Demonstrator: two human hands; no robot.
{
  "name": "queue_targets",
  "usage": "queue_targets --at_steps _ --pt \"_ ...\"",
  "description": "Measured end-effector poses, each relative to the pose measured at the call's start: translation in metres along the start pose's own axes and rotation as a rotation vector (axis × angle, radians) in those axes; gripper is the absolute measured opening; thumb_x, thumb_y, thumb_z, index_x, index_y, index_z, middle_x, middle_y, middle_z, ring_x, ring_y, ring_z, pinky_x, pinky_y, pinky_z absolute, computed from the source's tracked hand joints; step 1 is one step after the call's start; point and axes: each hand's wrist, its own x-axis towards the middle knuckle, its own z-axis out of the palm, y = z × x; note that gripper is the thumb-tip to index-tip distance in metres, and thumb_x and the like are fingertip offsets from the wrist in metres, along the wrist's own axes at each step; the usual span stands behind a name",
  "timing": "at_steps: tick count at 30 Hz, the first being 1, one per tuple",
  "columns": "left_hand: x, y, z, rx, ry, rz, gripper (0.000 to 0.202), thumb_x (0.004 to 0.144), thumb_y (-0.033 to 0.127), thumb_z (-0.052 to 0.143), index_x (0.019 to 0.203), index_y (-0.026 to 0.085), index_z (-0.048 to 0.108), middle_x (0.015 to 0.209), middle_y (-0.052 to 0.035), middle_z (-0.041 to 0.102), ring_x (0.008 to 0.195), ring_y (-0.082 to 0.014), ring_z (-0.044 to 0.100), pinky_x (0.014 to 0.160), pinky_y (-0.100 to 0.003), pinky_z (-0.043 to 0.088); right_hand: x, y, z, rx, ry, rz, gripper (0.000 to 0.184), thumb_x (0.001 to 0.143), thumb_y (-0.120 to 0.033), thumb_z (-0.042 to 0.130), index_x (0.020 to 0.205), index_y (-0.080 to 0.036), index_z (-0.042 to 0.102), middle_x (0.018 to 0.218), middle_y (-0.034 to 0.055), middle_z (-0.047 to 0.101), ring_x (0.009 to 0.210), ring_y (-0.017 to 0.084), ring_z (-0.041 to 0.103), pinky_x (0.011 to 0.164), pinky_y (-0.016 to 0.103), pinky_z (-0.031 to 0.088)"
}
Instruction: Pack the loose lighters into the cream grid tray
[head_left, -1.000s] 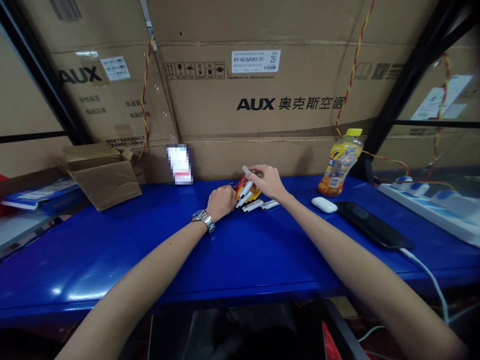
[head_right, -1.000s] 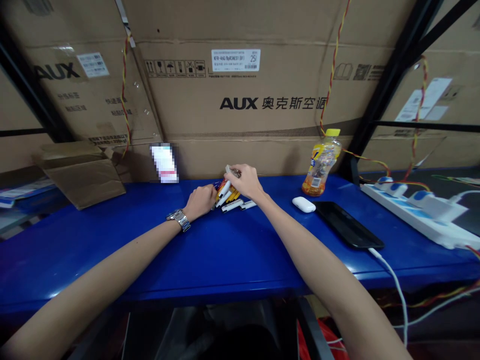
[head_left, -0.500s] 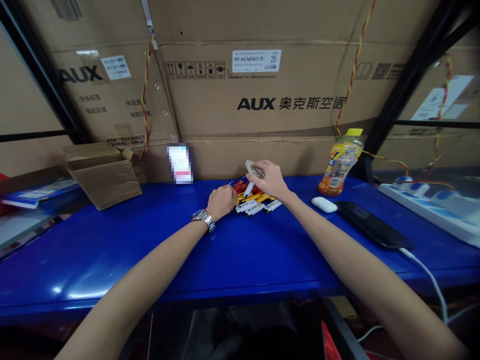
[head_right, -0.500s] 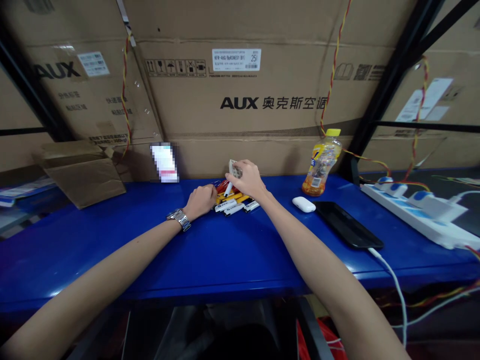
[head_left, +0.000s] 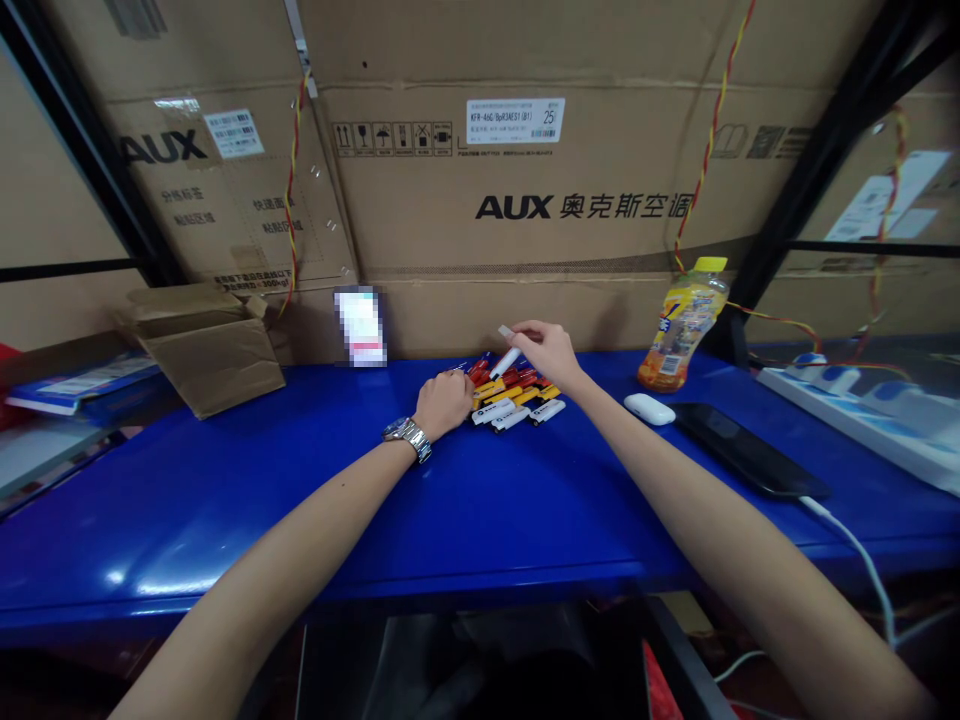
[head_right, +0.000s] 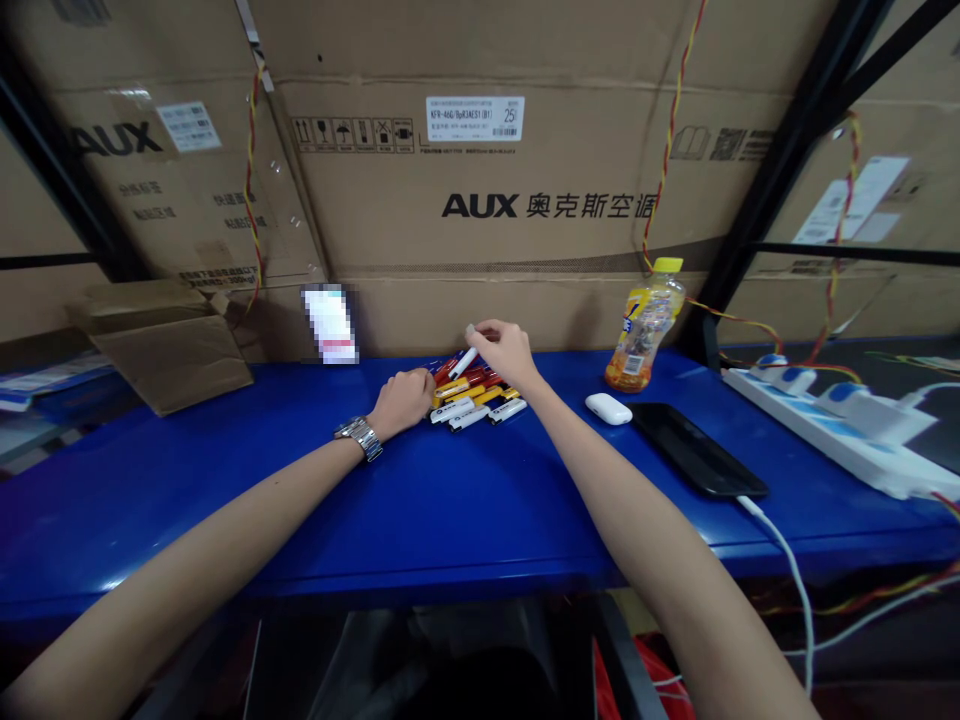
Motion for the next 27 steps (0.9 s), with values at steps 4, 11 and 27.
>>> queue_targets --at_steps 4,11,27 --pt "-0.001 0.003 -0.002 0.039 -0.020 -0.009 0.025 0.090 0.030 0.045 0.085 0.013 0.063 0.098 -0.0210 0.069 0.103 -0.0354 0.064 0.094 -0.044 0.042 0.003 0.009 -0.004 -0.031 0.061 0.011 0.035 0.072 -0.040 0.061 0.094 -0.014 0.072 0.095 0.0126 0.073 0.093 0.028 0.067 0.087 0.043 0.048" --pt "-0.003 0.010 -0.006 0.373 -0.068 0.033 0.039 0.095 0.026 0.028 0.099 0.012 0.064 0.100 -0.0184 0.070 0.092 -0.0307 0.068 0.079 -0.038 0.050 0.005 0.014 -0.004 0.071 0.089 0.022 0.033 0.071 -0.040 0.063 0.092 -0.015 0.072 0.089 0.0106 0.073 0.086 0.025 0.067 0.082 0.040 0.050" --pt "0.002 0.001 -0.003 0.365 0.064 0.153 0.034 0.096 0.024 0.028 0.091 0.014 0.060 0.088 -0.0136 0.070 0.083 -0.0262 0.067 0.076 -0.037 0.047 0.002 0.003 -0.001 0.301 0.029 -0.030 0.029 0.077 -0.042 0.058 0.087 -0.017 0.069 0.090 0.0077 0.072 0.086 0.022 0.065 0.083 0.038 0.050"
